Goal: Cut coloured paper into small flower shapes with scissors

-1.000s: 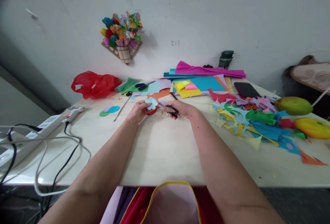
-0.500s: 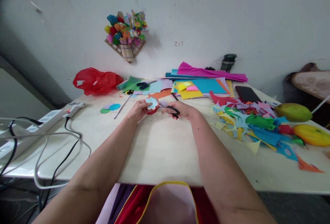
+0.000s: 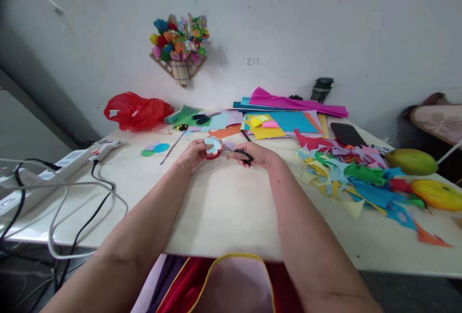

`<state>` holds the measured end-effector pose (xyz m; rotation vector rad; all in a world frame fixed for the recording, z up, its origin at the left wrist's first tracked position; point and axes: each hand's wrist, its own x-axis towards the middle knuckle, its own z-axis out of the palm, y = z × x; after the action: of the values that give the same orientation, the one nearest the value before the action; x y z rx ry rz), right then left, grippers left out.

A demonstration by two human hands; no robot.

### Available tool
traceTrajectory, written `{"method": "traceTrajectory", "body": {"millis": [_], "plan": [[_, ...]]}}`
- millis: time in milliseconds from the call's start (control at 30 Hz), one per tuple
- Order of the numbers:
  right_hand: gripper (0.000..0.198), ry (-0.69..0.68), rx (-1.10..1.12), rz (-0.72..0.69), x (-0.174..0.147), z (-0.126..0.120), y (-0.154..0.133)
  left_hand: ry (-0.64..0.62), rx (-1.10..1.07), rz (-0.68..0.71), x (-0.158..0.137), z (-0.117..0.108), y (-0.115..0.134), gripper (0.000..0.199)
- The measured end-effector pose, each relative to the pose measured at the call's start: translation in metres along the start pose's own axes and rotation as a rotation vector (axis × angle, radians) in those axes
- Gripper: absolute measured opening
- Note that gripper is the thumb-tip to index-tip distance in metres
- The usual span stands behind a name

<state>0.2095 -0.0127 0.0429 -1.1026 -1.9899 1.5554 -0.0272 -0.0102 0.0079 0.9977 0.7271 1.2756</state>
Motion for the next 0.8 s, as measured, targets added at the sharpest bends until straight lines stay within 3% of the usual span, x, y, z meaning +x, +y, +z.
{"method": "traceTrajectory", "body": {"millis": [800], "plan": [[0.030, -0.016, 0.063, 0.020, -0.0035, 0.0011, -0.0053, -0.036, 0.044, -0.006, -0.0018, -0.0019, 0.0022, 0.013]]}}
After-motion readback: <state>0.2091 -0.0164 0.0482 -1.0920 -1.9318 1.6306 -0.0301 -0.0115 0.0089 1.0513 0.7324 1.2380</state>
